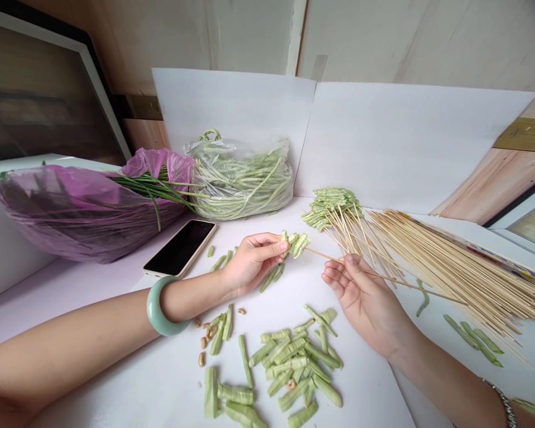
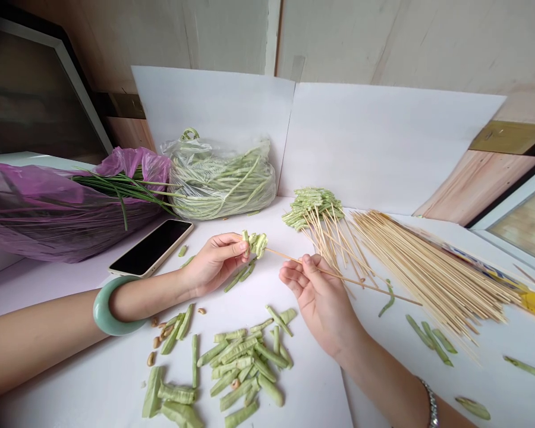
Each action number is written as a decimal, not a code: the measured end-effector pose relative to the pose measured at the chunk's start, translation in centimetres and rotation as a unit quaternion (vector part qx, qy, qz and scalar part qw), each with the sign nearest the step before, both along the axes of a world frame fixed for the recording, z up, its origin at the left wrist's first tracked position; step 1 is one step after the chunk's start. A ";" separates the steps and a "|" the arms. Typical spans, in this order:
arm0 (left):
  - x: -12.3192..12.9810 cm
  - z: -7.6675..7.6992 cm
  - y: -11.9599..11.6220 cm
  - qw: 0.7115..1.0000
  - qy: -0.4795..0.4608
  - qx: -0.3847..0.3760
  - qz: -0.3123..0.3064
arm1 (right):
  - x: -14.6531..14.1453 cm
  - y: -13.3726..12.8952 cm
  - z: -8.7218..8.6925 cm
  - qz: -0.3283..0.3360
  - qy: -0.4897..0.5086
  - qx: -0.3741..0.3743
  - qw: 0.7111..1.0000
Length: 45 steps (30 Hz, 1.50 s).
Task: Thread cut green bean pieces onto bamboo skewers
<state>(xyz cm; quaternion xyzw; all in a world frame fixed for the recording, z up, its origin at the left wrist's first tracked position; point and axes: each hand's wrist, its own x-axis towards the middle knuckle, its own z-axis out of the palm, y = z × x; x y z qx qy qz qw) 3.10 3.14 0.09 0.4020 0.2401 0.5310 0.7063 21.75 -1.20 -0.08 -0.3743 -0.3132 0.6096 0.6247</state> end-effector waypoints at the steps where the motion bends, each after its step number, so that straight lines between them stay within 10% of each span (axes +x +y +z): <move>1: 0.0 0.0 0.0 1.000 0.000 0.000 0.002 | 0.0 0.0 0.0 -0.002 0.000 0.000 1.000; 34: 0.3 0.0 -0.5 0.998 0.042 -0.022 -0.047 | 1.1 0.8 1.4 -0.067 -0.071 0.056 0.994; 45: 0.1 -0.4 0.0 0.994 0.093 -0.041 0.026 | 4.9 -0.7 6.3 -0.041 -0.363 0.247 0.897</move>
